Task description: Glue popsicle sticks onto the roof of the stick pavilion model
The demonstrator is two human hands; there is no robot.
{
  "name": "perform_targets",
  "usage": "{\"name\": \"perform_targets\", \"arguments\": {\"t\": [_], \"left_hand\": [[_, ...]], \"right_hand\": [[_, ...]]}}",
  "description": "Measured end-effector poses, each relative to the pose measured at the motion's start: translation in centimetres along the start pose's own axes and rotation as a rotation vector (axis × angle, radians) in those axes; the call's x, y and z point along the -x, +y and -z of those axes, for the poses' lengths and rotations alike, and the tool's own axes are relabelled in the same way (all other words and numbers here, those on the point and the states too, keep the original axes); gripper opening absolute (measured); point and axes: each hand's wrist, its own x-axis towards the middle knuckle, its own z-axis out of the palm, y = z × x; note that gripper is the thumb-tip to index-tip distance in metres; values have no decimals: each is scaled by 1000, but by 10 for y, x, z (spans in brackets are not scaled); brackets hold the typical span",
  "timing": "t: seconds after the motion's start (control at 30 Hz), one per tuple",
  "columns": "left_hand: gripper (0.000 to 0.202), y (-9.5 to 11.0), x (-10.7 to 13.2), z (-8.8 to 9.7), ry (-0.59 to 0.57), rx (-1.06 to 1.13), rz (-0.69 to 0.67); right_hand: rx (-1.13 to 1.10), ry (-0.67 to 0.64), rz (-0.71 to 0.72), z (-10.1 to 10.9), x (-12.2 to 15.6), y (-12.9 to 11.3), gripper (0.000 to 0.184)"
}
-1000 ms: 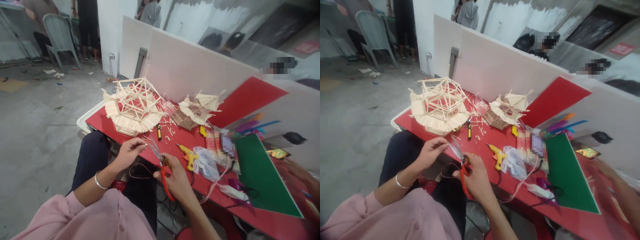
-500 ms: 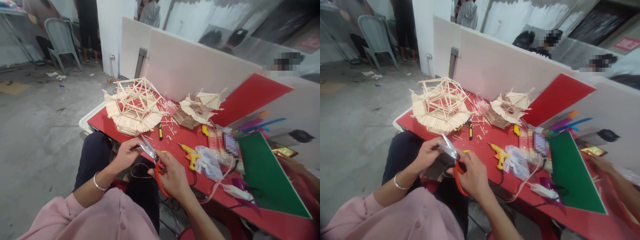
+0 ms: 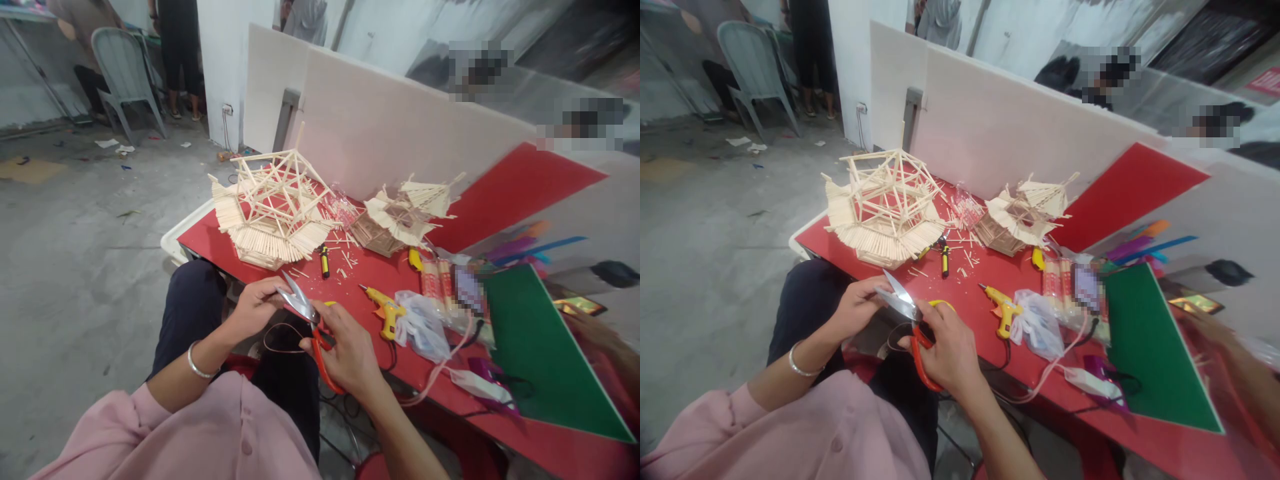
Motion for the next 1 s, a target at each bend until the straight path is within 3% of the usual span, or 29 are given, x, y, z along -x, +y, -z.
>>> {"name": "perform_targets", "arguments": {"t": [0.33, 0.6, 0.8, 1.0], "left_hand": [[17, 1, -2, 4, -96, -66, -15], [19, 0, 0, 5, -128, -58, 17], [17, 2, -2, 6, -196, -50, 65], [18, 1, -5, 9, -245, -93, 90]], "right_hand": [[-139, -73, -30, 6, -1, -3, 48], [-22, 0, 4, -3, 5, 4, 45], [20, -28, 25, 6, 2, 4, 48], [-57, -35, 25, 5, 2, 6, 44]]}}
